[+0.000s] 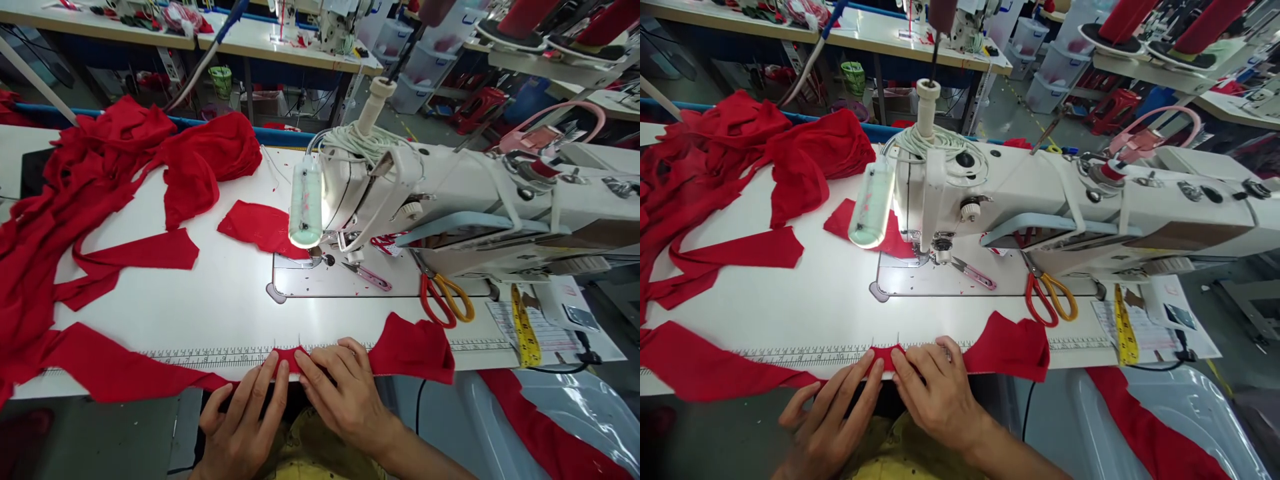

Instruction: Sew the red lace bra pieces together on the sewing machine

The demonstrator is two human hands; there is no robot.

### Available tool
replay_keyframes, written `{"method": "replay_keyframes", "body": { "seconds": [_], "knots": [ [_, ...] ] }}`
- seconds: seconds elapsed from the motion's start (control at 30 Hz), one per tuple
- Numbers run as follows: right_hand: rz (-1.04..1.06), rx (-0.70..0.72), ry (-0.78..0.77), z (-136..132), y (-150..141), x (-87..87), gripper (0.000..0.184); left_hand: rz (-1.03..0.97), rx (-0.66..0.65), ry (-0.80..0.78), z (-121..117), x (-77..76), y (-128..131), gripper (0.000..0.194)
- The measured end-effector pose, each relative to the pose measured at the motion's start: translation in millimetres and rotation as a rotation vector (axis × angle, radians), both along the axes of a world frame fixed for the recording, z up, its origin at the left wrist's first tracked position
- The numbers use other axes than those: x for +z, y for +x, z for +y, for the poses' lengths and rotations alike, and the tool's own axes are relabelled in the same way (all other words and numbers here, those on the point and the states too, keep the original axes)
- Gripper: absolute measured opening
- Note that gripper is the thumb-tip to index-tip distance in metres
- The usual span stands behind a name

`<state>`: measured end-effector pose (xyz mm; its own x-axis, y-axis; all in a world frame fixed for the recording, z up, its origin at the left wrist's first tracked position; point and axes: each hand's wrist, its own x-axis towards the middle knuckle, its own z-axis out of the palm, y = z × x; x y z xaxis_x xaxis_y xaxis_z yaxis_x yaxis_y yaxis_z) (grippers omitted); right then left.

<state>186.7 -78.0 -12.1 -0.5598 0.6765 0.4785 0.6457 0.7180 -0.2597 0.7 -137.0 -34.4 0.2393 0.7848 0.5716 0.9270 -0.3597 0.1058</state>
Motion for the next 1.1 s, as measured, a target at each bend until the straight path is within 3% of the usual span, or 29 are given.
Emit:
{"method": "replay_keyframes", "body": {
  "seconds": [0.13,0.27,0.4,0.5,0.63,0.73,0.83,0.9,1.0,1.1],
  "knots": [
    [-0.004,0.008,0.002,1,1,0.5,0.026,-0.068,-0.015,0.026,4,7.2,2,0.024],
    [-0.017,0.039,-0.035,1,1,3.2,0.027,-0.129,-0.020,-0.089,13,21.9,-5,0.029],
    [0.048,0.009,-0.154,3,4,8.9,0.032,-0.147,0.138,-0.266,22,27.8,-13,0.026],
    [0.112,0.006,-0.258,7,6,14.4,0.046,-0.214,0.091,-0.450,27,27.2,-17,0.013],
    [0.194,0.088,-0.429,18,3,17.7,0.058,-0.364,0.034,-0.512,30,29.1,-20,0.015],
    [0.361,0.115,-0.599,27,-5,17.5,0.049,-0.567,0.057,-0.584,33,38.4,-22,0.021],
    [0.535,0.095,-0.787,36,-11,22.2,0.035,-0.788,0.051,-0.773,42,54.4,-23,0.024],
    [0.574,0.100,-0.859,41,-12,29.6,0.036,-0.895,0.004,-0.869,50,65.4,-23,0.027],
    [0.580,0.119,-0.959,49,-10,42.5,0.031,-0.955,-0.066,-0.872,59,77.0,-23,0.029],
    [0.592,0.151,-1.027,55,-8,50.9,0.009,-0.977,-0.138,-0.843,67,82.1,-23,0.028]
  ]
}}
